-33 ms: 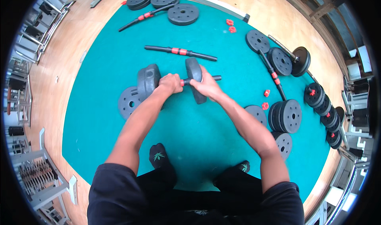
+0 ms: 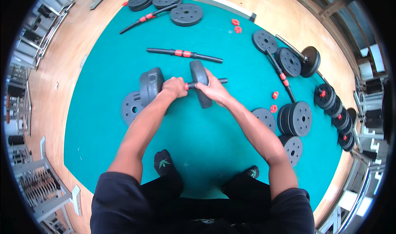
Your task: The person organizes weight plates on a gym mat and then slides plates onto a dumbbell bar before securing them with a red collar.
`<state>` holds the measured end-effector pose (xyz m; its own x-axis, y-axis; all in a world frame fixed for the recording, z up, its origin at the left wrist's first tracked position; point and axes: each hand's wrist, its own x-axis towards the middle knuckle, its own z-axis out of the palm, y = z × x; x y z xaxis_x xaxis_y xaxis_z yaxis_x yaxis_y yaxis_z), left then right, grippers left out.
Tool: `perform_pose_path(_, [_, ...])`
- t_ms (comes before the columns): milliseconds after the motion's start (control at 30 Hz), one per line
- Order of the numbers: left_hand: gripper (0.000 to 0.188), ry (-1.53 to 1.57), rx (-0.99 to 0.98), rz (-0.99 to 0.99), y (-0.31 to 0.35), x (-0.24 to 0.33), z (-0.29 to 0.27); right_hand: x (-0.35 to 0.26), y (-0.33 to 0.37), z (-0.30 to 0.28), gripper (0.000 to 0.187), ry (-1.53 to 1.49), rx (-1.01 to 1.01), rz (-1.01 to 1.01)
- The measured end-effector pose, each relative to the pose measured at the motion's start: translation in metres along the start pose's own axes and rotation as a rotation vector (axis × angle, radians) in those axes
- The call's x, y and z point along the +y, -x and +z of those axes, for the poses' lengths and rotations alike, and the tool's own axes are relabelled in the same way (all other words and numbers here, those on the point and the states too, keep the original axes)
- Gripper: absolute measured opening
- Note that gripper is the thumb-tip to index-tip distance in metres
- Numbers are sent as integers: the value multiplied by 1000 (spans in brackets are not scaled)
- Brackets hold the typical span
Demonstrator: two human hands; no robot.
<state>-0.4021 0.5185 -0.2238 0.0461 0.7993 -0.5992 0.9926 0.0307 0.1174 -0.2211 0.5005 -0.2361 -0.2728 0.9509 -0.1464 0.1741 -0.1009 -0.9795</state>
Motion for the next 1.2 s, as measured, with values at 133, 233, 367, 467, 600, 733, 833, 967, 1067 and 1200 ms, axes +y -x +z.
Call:
perform_pose_path(133, [42, 13, 2, -34, 4, -11, 5, -10, 21, -50, 55, -418, -20, 206])
perform_pose_path(233, [42, 22, 45, -3, 6, -3, 4, 39, 47, -128, 35, 483, 535, 142])
perform_pose_path(367, [42, 20, 22, -4, 6, -9, 0, 103, 107, -205, 49, 1136, 759, 636])
perform_pose_path(467, [41, 6, 12, 5, 4, -2, 0, 130, 141, -238, 51, 938, 656, 766])
perform_pose_path(600, [41, 11, 48, 14, -2, 1, 7, 167, 139, -244, 56, 1062, 692, 748])
perform_pose_path(733, [42, 17, 53, -5, 7, -4, 1, 113, 135, -172, 81, 769, 959, 1055])
perform_pose_path(833, [42, 8, 59, -2, 5, -1, 4, 124, 149, -156, 86, 844, 949, 1046])
perform_pose_path(967, [41, 1, 61, 4, 4, -1, 3, 97, 142, -181, 94, 601, 801, 1223])
perform_pose_path(1067, [40, -2, 53, 34, 0, 3, 4, 139, 143, -206, 102, 523, 739, 1268])
perform_pose_path(1200, [40, -12, 55, 24, 0, -4, 7, 126, 129, -174, 116, 524, 660, 1107])
